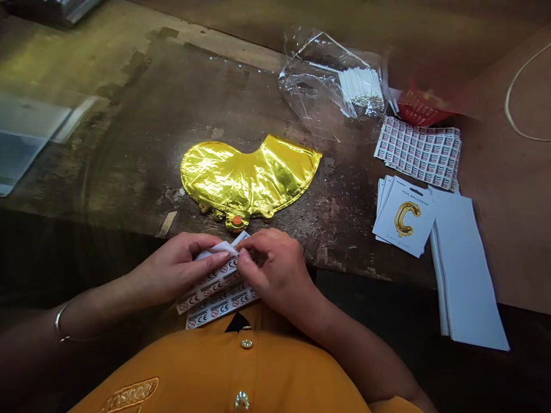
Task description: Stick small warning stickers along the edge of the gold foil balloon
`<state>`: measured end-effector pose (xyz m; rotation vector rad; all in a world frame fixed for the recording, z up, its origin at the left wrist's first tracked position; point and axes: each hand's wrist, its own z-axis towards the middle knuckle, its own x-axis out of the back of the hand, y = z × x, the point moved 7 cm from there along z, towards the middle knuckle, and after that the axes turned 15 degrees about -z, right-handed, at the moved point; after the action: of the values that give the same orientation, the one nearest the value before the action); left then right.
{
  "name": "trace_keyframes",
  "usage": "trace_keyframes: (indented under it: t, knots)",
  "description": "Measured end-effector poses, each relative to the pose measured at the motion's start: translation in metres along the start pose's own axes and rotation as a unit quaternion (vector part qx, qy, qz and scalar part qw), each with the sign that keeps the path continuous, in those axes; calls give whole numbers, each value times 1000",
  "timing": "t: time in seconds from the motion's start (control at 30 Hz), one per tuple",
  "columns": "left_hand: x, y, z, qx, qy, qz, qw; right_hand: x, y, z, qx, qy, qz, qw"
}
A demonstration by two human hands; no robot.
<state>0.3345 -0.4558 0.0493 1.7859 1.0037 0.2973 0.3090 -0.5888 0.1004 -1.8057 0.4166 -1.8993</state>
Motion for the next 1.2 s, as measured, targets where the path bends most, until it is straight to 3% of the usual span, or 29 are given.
trace_keyframes:
  t: [0.1,0.23,0.67,0.77,0.87,1.0,1.07,1.13,1.2]
  knots:
    - [3,-3,0,17,11,-13,1000,0,9,0,-38,-33,64,997]
    - [2,-4,1,19,6,-18,1000,2,5,1,-14,-48,29,998]
    - [-2,4,-1,-24,-5,55,998,1,-14,-3,79,12,-108,991]
    - [-3,1,-1,-17,-8,43,999,1,-10,-2,48,5,-80,996]
    - [-4,-2,-1,-11,-9,24,1000,-3,4,0,-33,-20,17,999]
    - [0,2,-2,-63,22,-6,998,-15,29,0,-167,-56,188,966]
    - [3,7,-3,-112,35,13,993,-18,36,-2,-201,-58,229,951]
    - [2,10,-3,-145,28,59,987,-10,37,-1,-189,-22,203,960]
    - [0,11,-3,-153,21,88,984,11,28,0,-121,83,93,985]
